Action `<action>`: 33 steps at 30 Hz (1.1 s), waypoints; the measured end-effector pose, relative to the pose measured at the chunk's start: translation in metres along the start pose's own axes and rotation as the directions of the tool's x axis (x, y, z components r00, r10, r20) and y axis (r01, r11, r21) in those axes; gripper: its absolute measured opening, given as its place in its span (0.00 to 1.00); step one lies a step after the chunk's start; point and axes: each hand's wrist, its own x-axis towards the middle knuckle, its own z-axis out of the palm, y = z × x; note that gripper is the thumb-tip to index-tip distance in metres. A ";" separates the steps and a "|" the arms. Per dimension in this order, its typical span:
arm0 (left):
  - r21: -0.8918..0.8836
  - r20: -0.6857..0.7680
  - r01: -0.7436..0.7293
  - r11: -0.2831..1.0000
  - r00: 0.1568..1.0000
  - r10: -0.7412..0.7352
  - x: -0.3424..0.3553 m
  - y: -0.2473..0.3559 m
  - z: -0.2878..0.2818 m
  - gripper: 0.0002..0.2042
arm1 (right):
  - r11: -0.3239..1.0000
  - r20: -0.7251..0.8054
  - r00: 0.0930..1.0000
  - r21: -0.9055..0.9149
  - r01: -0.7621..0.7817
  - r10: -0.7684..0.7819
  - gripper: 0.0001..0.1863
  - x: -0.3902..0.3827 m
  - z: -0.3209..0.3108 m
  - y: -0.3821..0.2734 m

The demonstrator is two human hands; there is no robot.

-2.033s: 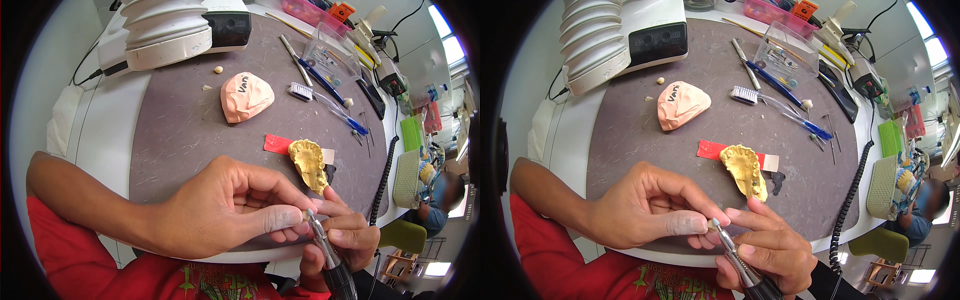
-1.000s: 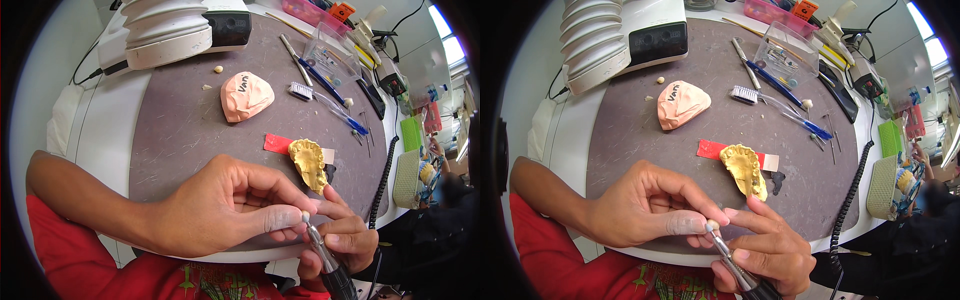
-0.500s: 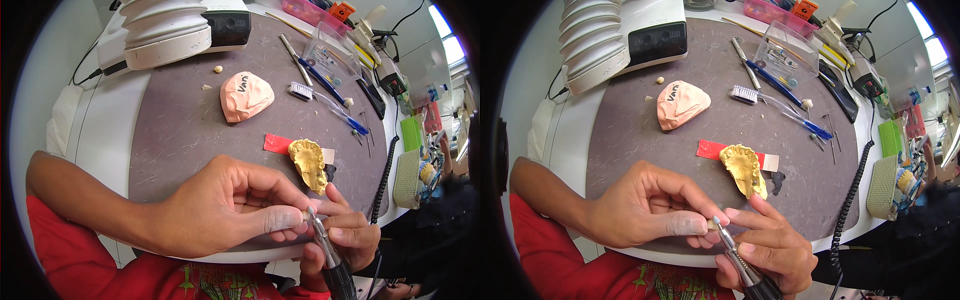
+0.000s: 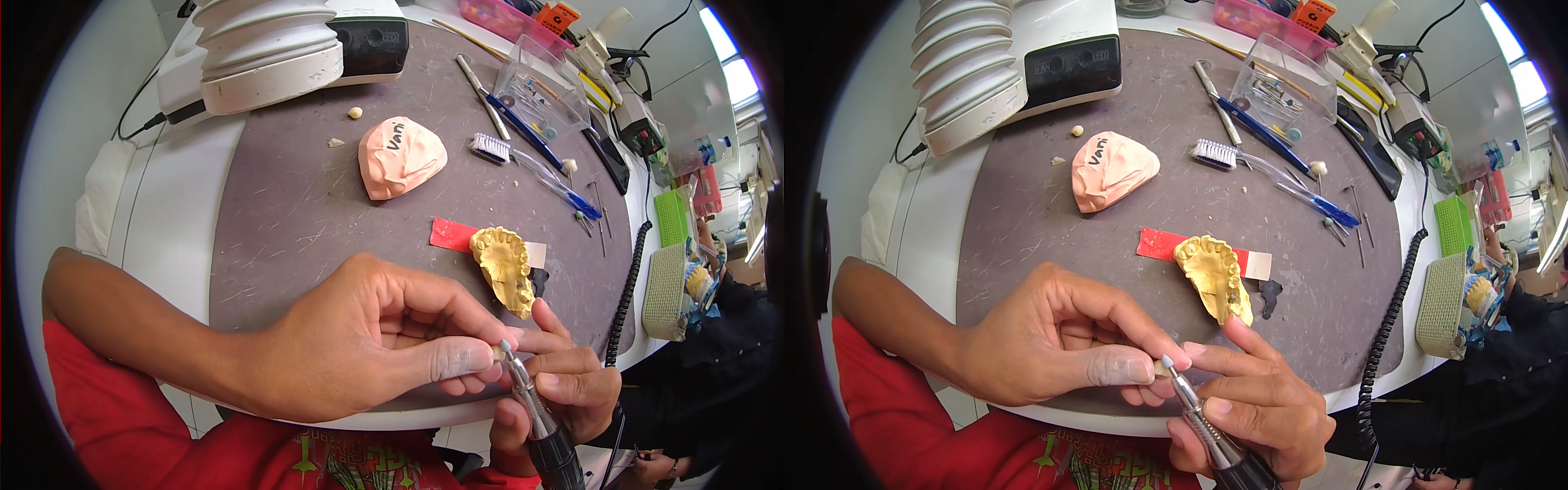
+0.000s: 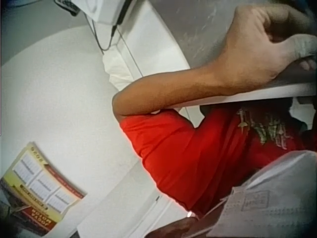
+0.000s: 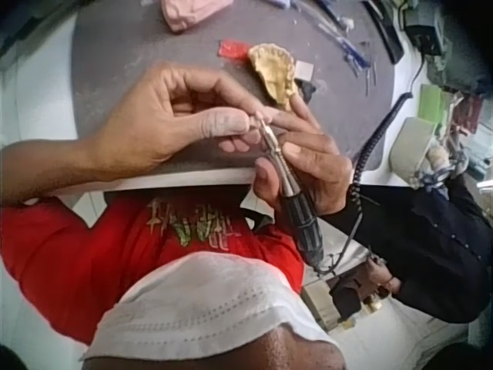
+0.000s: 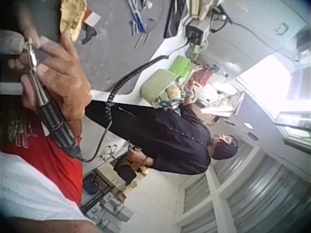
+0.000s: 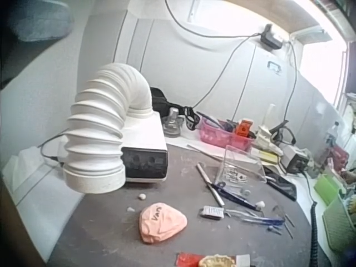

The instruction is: Polishing a dental crown using a micro-motor handpiece and checking its fit on a dental model.

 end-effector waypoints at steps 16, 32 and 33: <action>0.009 0.022 0.011 1.000 1.000 -0.011 0.001 0.002 0.002 0.10 | 0.998 0.066 0.998 -0.051 0.022 -0.019 0.20 0.001 -0.005 -0.006; -0.009 0.004 -0.004 1.000 1.000 0.004 0.000 -0.001 -0.001 0.10 | 0.999 -0.069 0.997 -0.004 -0.033 0.033 0.21 -0.003 0.005 -0.003; -0.004 0.006 -0.003 1.000 1.000 0.003 0.000 -0.001 -0.001 0.10 | 0.999 -0.068 0.997 -0.004 -0.033 0.033 0.21 -0.002 0.003 -0.003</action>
